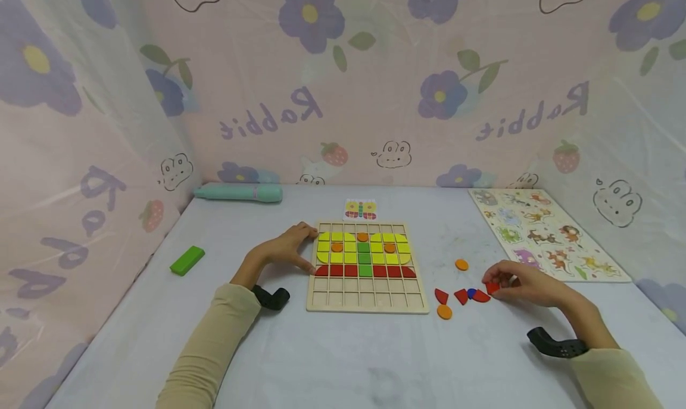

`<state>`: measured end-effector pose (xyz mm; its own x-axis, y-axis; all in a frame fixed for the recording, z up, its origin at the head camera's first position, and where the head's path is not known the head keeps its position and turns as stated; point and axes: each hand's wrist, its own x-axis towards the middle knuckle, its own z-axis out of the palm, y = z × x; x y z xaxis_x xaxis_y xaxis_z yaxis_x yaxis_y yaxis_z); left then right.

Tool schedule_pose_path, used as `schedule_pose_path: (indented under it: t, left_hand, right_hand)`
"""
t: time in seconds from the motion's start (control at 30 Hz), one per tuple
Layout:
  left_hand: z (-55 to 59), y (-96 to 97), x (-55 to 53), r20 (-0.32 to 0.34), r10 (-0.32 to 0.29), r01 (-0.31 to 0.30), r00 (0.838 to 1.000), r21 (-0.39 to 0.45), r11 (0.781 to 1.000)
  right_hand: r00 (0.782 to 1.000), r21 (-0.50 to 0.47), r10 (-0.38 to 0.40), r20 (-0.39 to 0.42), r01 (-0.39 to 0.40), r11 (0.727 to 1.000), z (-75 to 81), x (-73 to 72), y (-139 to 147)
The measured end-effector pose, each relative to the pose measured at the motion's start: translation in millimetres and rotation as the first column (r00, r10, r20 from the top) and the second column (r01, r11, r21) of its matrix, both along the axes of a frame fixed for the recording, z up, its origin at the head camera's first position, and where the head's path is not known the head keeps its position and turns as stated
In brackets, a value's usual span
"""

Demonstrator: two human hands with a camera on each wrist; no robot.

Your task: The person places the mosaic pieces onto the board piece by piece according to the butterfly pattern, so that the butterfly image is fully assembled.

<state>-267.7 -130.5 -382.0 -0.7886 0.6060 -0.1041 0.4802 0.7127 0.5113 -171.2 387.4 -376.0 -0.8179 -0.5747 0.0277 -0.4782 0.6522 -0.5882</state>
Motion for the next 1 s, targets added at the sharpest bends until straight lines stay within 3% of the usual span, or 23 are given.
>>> schedule_pose_path:
  t: [0.23,0.43,0.63,0.8,1.0]
  left_hand:
    - [1.9,0.0,2.1,0.003,-0.002,0.002,1.000,0.006,1.000]
    - [3.6,-0.5,4.0,-0.004,-0.004,0.005,1.000,0.013,1.000]
    - [4.2,0.7,5.0,0.009,-0.007,0.007,1.000,0.025,1.000]
    - [4.1,0.8,4.5,0.007,-0.006,0.006,1.000,0.020,1.000]
    - [3.8,0.3,4.5,0.003,-0.005,0.005,1.000,0.015,1.000]
  right_hand:
    - [0.991,-0.021,-0.039,-0.127,0.037,0.999,-1.4,-3.0,-17.6]
    - [0.968,-0.104,0.064,-0.241,-0.091,0.990,-2.5,-13.6,-58.2]
    - [0.959,-0.108,0.185,-0.214,-0.212,0.971,-5.1,-20.5,-104.2]
    - [0.961,-0.073,0.217,-0.170,-0.232,0.970,-8.6,-23.2,-127.2]
    - [0.953,-0.046,0.229,-0.201,-0.242,0.969,-9.0,-24.2,-134.9]
